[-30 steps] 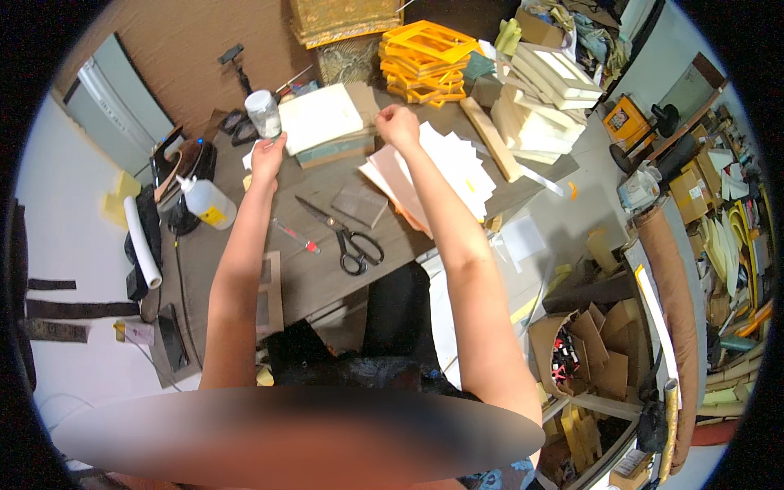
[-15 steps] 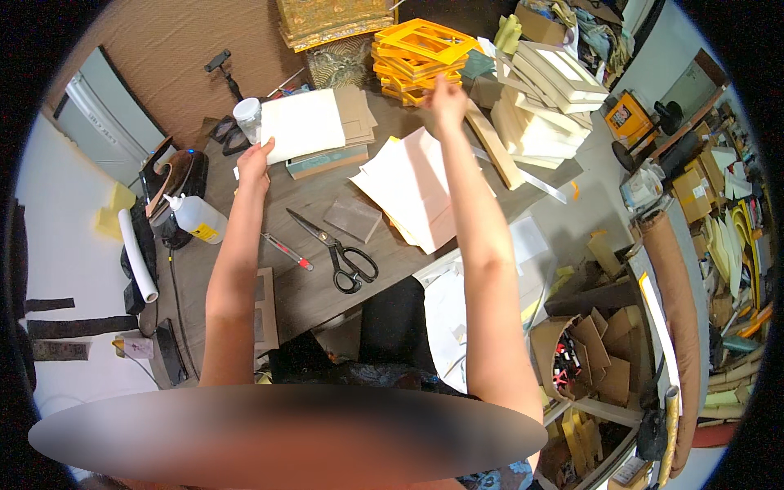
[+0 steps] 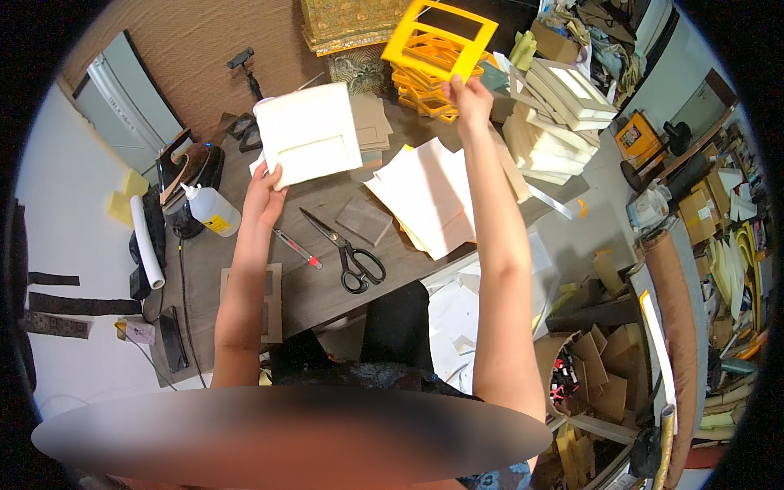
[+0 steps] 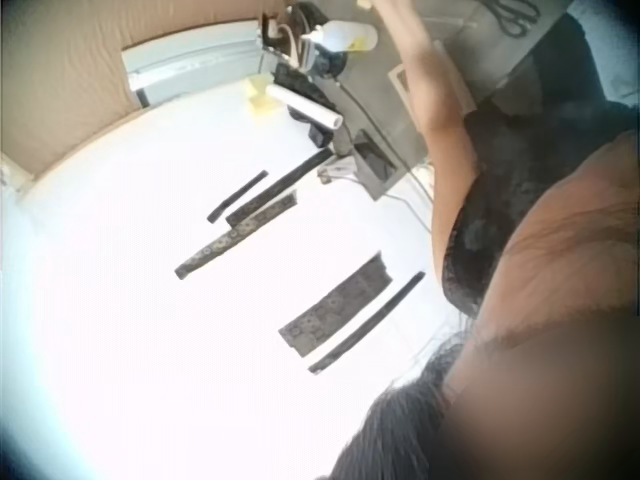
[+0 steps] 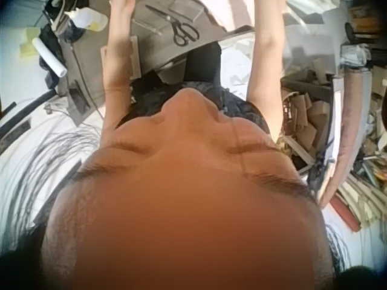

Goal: The person assembles a rectangular frame from cut cardboard pieces, aligns and presses the edges, then uses a small iron to press a white sheet and a yellow sheet into the frame. The person handles scissors, a sanding block, and an iron during the process.

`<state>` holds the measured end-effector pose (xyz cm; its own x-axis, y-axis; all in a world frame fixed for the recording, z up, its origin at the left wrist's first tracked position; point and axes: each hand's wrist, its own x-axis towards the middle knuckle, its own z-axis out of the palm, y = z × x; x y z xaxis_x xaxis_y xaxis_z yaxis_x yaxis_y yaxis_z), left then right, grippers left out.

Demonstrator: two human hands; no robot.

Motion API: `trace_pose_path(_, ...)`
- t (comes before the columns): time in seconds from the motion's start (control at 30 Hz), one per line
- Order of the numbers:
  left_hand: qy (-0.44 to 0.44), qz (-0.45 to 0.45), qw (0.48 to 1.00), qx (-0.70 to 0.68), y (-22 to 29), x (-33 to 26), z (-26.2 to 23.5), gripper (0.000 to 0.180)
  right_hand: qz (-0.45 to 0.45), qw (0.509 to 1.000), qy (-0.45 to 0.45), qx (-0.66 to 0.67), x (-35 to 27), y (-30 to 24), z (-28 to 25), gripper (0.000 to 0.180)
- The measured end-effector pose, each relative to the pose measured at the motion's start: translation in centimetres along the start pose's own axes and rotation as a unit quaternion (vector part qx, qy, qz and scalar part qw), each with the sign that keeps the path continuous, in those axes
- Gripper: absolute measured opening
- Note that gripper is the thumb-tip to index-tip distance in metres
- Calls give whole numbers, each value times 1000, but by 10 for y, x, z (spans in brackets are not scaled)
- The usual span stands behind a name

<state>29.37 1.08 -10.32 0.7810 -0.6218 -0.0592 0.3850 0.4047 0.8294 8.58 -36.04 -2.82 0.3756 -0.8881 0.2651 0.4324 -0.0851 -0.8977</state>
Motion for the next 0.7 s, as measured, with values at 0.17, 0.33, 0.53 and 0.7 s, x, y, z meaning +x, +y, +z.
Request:
trace_pose_path(0.17,-43,-48,996,-54,6,-66,-10,52,84,985,-150,29,-140,-7,15,19)
trace_pose_path(0.33,-121,-42,987,-93,9,-139,-7,62,182,960,-208,41,-251,1,29,18)
trace_pose_path(0.53,-106,-48,985,-127,13,-196,-18,52,143,971,-194,-1,-303,7,44,16)
trace_pose_path(0.7,-100,-40,986,-130,18,-213,-24,50,136,967,-212,-22,-320,2,48,17)
